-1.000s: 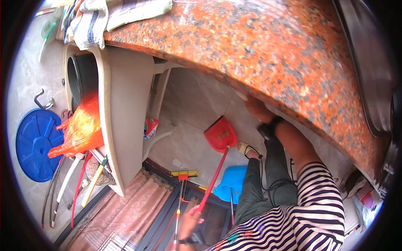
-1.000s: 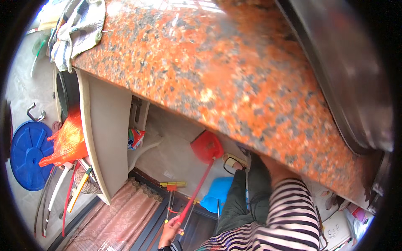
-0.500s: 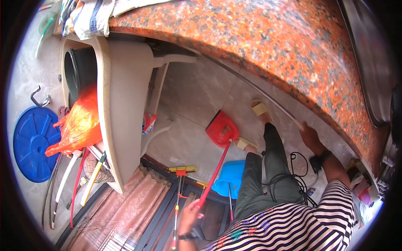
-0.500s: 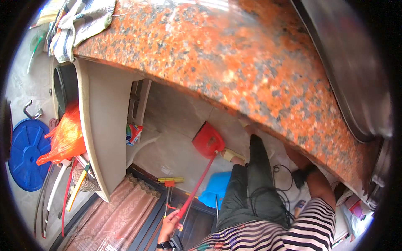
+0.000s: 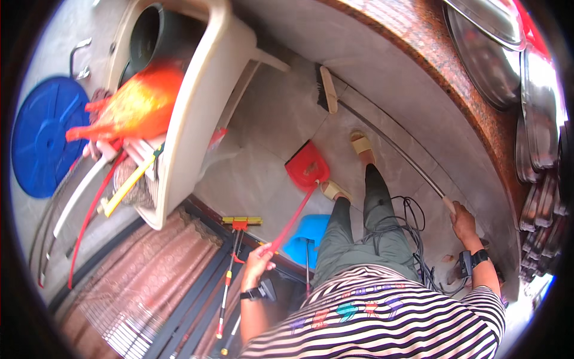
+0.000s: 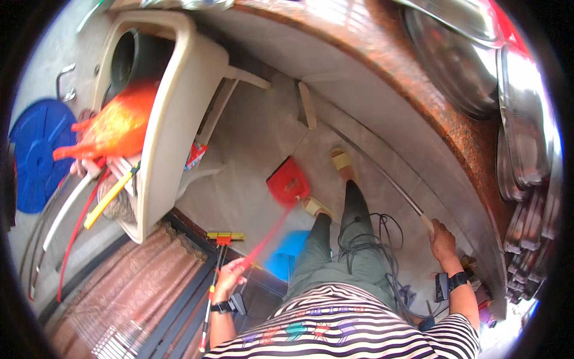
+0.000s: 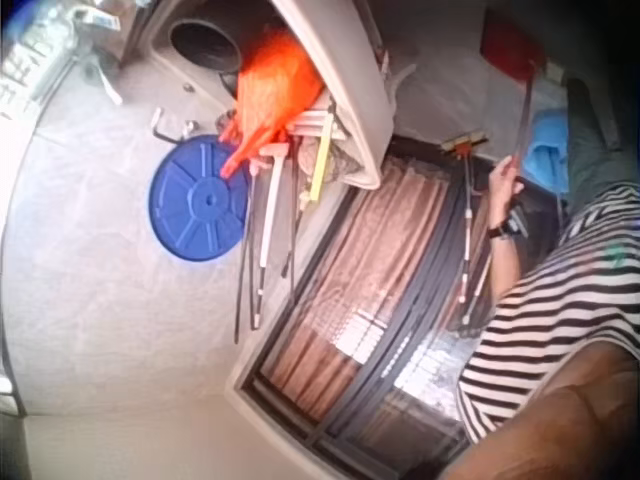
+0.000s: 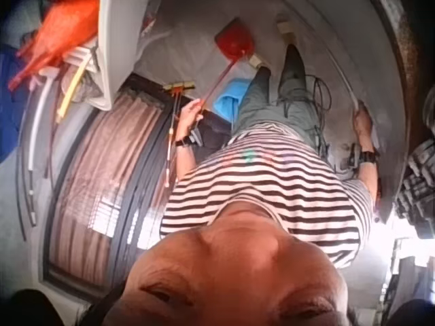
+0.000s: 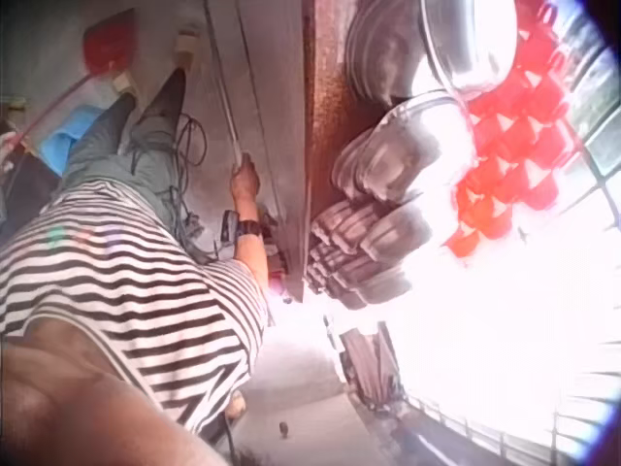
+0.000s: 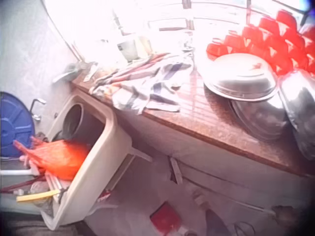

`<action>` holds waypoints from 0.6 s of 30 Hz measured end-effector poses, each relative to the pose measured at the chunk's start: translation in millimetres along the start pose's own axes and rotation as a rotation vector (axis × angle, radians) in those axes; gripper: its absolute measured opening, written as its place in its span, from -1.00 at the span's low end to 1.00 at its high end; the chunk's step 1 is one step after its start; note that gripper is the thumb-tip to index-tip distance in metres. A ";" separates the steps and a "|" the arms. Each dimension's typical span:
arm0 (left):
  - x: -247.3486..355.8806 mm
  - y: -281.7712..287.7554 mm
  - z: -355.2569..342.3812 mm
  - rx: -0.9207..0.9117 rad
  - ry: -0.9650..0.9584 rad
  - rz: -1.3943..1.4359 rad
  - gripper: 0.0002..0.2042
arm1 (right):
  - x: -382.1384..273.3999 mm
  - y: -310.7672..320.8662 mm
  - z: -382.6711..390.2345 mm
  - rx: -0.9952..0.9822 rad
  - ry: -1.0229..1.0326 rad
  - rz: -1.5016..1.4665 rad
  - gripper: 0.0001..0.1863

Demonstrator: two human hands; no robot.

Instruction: The person is sweeping the floor with a broom and dustpan.

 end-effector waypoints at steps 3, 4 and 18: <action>-10.5 9.9 7.4 0.067 0.001 -0.016 -0.62 | -42.2 34.4 12.6 -0.130 -0.007 0.022 -0.56; -18.6 13.4 9.2 0.071 0.002 0.011 -0.62 | -47.8 35.1 21.2 -0.187 -0.034 0.049 -0.59; -130.3 44.8 23.0 0.199 -0.040 0.166 -0.64 | -298.8 -176.0 -171.5 -0.205 0.452 -0.217 -0.51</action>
Point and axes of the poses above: each hand's wrist, its own z-axis away from the middle knuckle, its own y-axis out of the back of the hand, x = y × z, the point moved 3 cm from there along -z, towards the middle knuckle, and after that the axes turned 6 degrees about x, right-handed, at the moved point
